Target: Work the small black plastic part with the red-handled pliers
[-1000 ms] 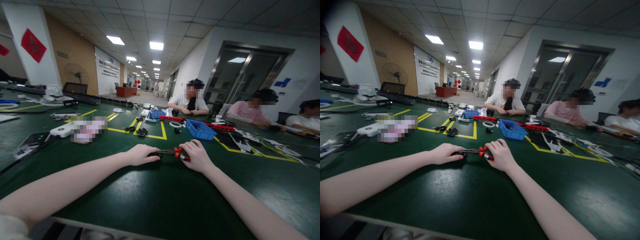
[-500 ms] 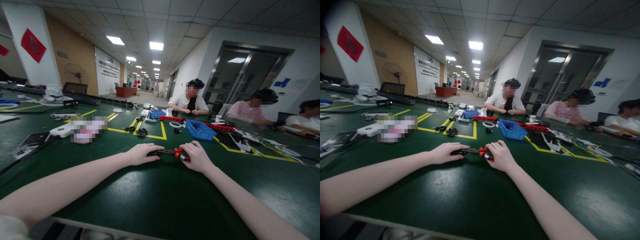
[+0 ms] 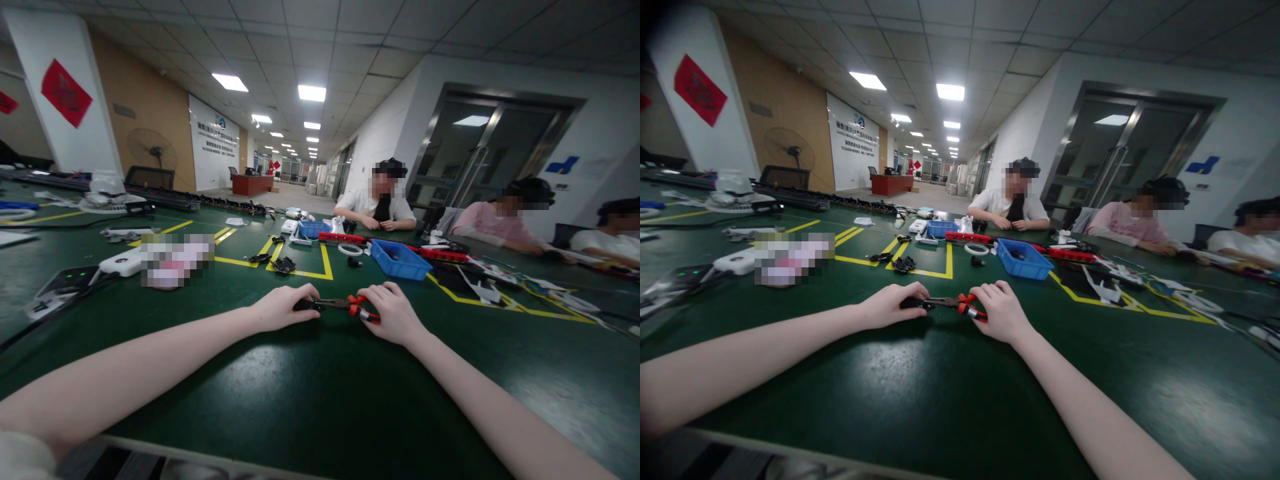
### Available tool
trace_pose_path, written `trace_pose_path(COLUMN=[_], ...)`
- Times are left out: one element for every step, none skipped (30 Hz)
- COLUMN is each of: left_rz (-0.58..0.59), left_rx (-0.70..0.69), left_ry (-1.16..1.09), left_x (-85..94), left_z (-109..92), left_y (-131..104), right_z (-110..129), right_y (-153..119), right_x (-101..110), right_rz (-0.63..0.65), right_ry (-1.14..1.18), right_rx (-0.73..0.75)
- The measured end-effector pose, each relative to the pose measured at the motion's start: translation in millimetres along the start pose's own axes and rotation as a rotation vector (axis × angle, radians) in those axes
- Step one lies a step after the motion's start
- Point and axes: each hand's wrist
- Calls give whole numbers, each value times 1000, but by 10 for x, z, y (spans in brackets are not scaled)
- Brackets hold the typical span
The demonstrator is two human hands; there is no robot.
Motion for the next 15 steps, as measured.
trace_pose_path(left_rz=[2,3,6,6,4,-1,-9,-19,-27,-34,-39,-43,-48,-52,-56], left_rx=[5,8,9,9,9,9,7,6,4,4,5,7,9,8,6], left_ry=[-9,-16,-24,-32,-40,-47,-54,-61,-67,-70,-69,-65,-62,-60,-62], left_x=[-3,-5,-7,-8,-10,-12,-14,-16,-17,-19,-20,-21,-21,-21,-20], left_z=[2,4,6,7,8,9,9,9,8,8,6,4,2,-1,-5], left_y=[2,3,3,3,1,0,-2,-3,-5,-5,-6,-6,-6,-6,-6], right_z=[-1,-2,-2,-2,-1,0,1,1,2,2,1,-1,-2,-4,-6], right_y=[-1,-2,-2,-2,-1,0,1,2,2,1,0,-1,-3,-4,-5], right_x=[-4,-7,-10,-11,-11,-11,-9,-7,-5,-4,-4,-4,-6,-8,-9], right_rz=[2,3,2,0,-2,-7,-12,-17,-22,-25,-28,-28,-26,-24,-23], right_ry=[-2,-3,-1,-1,0,0,0,0,0,2,4,7,10,12,15], right_rx=[-4,-7,-10,-13,-15,-17,-19,-22,-24,-24,-23,-21,-19,-18,-18])
Point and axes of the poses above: each hand's wrist, its own y-axis towards the middle knuckle, its own x-axis out of the back of the hand, z = x × y, and after that the axes turned 14 degrees about x, right-handed
